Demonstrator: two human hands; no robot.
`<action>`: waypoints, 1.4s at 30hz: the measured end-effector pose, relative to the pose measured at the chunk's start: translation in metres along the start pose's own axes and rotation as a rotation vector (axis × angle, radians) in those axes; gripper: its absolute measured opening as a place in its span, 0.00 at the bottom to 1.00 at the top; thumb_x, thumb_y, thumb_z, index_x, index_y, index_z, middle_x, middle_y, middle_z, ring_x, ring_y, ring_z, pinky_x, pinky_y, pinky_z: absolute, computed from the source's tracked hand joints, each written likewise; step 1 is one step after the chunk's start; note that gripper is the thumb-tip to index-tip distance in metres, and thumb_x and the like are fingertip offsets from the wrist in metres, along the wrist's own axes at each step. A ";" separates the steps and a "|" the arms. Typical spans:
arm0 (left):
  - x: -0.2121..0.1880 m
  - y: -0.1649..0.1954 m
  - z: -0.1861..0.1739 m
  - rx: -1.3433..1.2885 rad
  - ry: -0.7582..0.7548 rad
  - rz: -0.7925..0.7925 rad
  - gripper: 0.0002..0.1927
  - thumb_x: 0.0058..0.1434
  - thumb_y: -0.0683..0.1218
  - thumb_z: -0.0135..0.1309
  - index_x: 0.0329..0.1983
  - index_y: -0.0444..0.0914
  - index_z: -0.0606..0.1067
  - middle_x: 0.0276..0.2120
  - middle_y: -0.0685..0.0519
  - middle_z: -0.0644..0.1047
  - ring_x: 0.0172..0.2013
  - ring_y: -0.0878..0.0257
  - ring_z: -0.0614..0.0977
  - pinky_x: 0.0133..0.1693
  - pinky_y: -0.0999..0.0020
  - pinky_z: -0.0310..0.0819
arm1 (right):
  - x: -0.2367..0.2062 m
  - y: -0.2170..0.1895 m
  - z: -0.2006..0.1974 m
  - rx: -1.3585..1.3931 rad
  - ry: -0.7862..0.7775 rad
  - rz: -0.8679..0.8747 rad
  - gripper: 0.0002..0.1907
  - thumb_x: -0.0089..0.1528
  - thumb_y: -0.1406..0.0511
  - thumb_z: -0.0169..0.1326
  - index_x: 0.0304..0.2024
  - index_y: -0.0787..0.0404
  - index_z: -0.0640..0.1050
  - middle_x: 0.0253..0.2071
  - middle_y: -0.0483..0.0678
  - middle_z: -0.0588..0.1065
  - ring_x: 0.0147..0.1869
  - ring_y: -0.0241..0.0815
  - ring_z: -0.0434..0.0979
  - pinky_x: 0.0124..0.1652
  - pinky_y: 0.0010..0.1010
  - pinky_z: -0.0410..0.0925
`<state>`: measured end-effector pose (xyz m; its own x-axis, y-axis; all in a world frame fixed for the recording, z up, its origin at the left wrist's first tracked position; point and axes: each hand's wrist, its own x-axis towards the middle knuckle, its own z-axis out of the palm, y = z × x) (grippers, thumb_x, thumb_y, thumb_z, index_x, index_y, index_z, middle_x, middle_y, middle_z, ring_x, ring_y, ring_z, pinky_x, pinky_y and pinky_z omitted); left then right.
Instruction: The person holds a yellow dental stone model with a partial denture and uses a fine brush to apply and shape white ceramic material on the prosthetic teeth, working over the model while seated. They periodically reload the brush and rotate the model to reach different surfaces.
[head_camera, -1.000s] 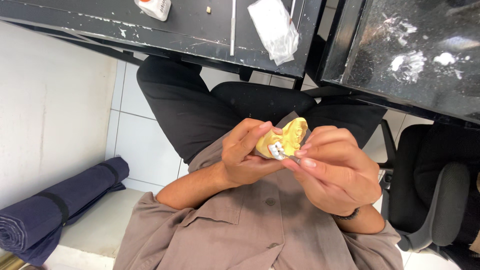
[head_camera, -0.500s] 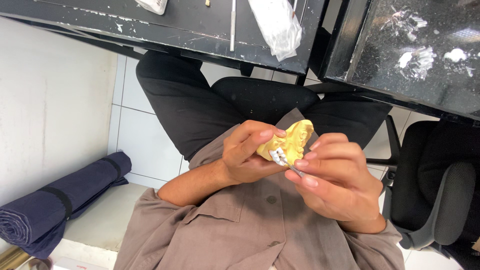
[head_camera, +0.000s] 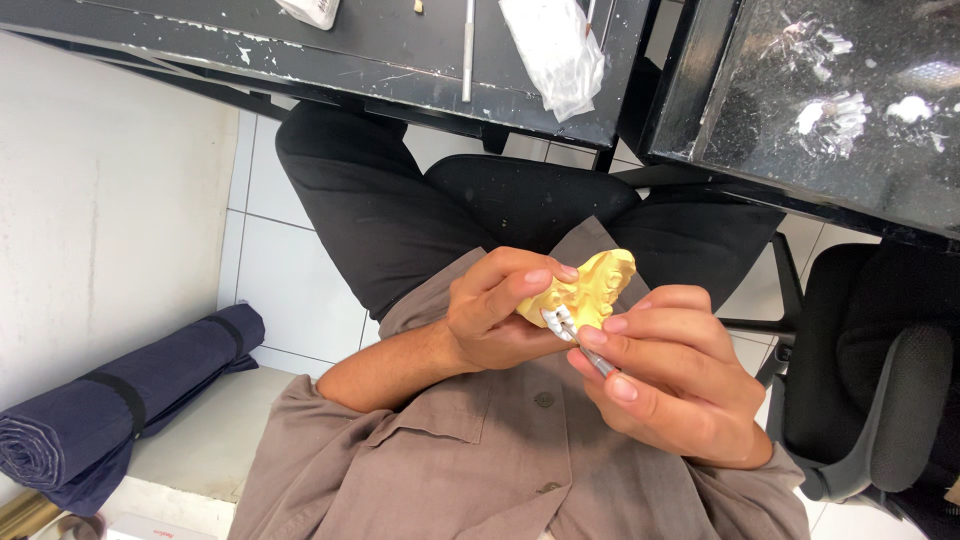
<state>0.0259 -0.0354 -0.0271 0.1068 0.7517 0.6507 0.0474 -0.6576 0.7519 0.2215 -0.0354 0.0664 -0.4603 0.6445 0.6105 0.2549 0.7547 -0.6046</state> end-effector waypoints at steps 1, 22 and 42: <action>0.000 0.000 0.000 -0.010 -0.009 -0.001 0.48 0.54 0.44 0.78 0.72 0.45 0.61 0.52 0.47 0.76 0.48 0.61 0.83 0.47 0.69 0.85 | 0.000 -0.001 -0.001 0.017 -0.008 0.021 0.35 0.57 0.75 0.73 0.59 0.50 0.69 0.50 0.47 0.79 0.53 0.43 0.79 0.49 0.38 0.73; 0.005 0.004 0.000 0.014 0.003 0.003 0.47 0.51 0.44 0.80 0.69 0.43 0.64 0.50 0.48 0.77 0.46 0.62 0.83 0.44 0.71 0.83 | 0.005 -0.004 -0.001 0.124 0.059 0.050 0.31 0.53 0.77 0.70 0.53 0.52 0.70 0.47 0.47 0.77 0.49 0.45 0.78 0.49 0.44 0.75; 0.015 0.014 0.006 -0.016 0.013 -0.072 0.41 0.53 0.39 0.78 0.67 0.35 0.69 0.44 0.49 0.77 0.41 0.64 0.80 0.38 0.74 0.78 | -0.023 0.015 0.013 0.363 0.363 0.317 0.19 0.64 0.73 0.64 0.54 0.55 0.74 0.44 0.56 0.79 0.48 0.50 0.82 0.53 0.44 0.75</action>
<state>0.0339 -0.0336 -0.0078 0.0906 0.7976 0.5963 0.0386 -0.6012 0.7982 0.2242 -0.0406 0.0369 -0.0734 0.8803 0.4687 -0.0038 0.4697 -0.8828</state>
